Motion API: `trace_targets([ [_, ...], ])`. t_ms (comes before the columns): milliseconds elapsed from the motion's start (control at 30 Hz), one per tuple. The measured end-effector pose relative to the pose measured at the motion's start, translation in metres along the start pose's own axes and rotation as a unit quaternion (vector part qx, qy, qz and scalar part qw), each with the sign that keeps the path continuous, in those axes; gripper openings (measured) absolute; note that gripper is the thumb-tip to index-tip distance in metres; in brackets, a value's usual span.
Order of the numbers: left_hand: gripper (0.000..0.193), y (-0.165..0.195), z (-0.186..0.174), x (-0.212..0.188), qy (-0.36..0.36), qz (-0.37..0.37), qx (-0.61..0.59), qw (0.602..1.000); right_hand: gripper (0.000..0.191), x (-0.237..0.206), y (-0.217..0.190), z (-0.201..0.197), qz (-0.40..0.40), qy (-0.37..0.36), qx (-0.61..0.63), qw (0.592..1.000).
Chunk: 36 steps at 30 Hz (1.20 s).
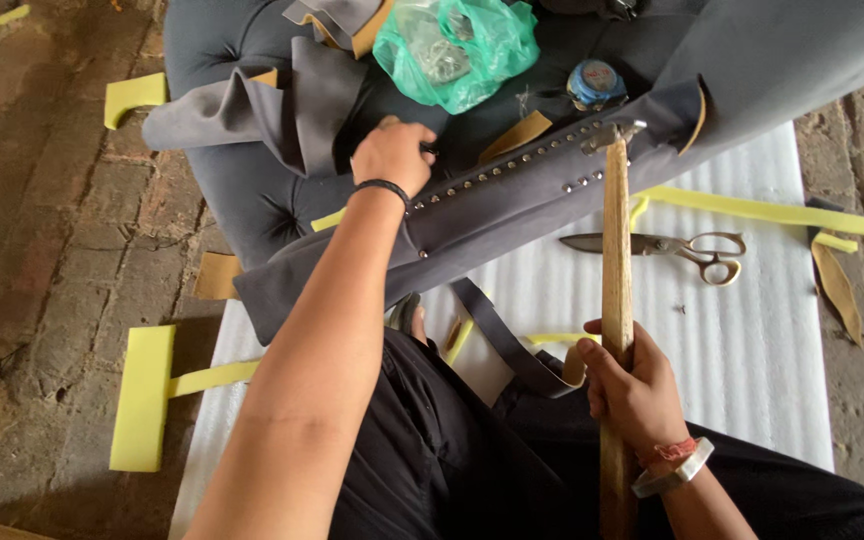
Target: The person sits on the floor and hammers upholstery tacks along the edge of a tufted gray sofa back, placing each tack by hand and driving it in with a hammer. At the end they reach into a plastic bag to retrieve more tacks.
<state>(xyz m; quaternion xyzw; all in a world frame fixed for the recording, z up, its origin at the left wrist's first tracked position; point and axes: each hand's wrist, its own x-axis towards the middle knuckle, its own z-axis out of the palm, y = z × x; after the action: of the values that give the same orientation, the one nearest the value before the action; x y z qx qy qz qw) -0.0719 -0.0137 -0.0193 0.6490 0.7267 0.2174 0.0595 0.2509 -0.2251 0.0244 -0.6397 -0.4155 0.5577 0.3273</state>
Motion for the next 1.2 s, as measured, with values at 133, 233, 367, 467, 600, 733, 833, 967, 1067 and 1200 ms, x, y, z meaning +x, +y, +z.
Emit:
trace_targets([
  [133, 0.013, 0.010, 0.007, 0.005, -0.028, -0.032, 0.017, 0.999, 0.033, 0.000, 0.002, 0.003, 0.009, 0.003, -0.024, 1.000],
  [233, 0.013, 0.013, 0.010, 0.008, -0.029, -0.038, 0.038, 0.998, 0.034, 0.002, 0.004, 0.003, 0.014, 0.013, -0.027, 0.999],
  [367, 0.011, 0.017, 0.014, 0.006, -0.006, -0.025, 0.112, 0.993, 0.030, 0.006, 0.008, -0.001, 0.007, 0.020, -0.012, 1.000],
  [467, 0.016, 0.024, 0.016, 0.009, -0.029, -0.052, 0.134, 0.989, 0.026, 0.009, 0.009, -0.005, 0.023, 0.030, 0.027, 0.999],
  [600, 0.020, 0.032, 0.012, 0.013, -0.072, -0.059, 0.131, 0.987, 0.022, 0.009, 0.009, -0.008, 0.007, 0.025, 0.049, 0.998],
  [733, 0.023, 0.038, 0.005, 0.013, -0.100, -0.091, 0.128, 0.983, 0.020, 0.006, 0.008, -0.008, -0.001, 0.027, 0.023, 0.999],
  [833, 0.023, 0.035, -0.001, 0.010, -0.070, -0.068, 0.070, 0.993, 0.019, 0.007, 0.005, -0.008, -0.002, 0.031, 0.024, 0.999],
  [967, 0.015, 0.040, -0.002, -0.014, -0.020, 0.077, -0.170, 0.982, 0.020, 0.021, -0.015, -0.008, -0.035, 0.014, 0.043, 0.998],
  [1067, 0.015, 0.073, 0.015, -0.055, -0.073, 0.161, -0.322, 0.930, 0.024, 0.042, -0.043, -0.004, -0.068, -0.019, 0.009, 0.997],
  [1200, 0.008, 0.104, 0.020, -0.078, -0.167, 0.177, -0.433, 0.868, 0.021, 0.066, -0.076, 0.015, -0.092, -0.023, 0.070, 0.993],
])
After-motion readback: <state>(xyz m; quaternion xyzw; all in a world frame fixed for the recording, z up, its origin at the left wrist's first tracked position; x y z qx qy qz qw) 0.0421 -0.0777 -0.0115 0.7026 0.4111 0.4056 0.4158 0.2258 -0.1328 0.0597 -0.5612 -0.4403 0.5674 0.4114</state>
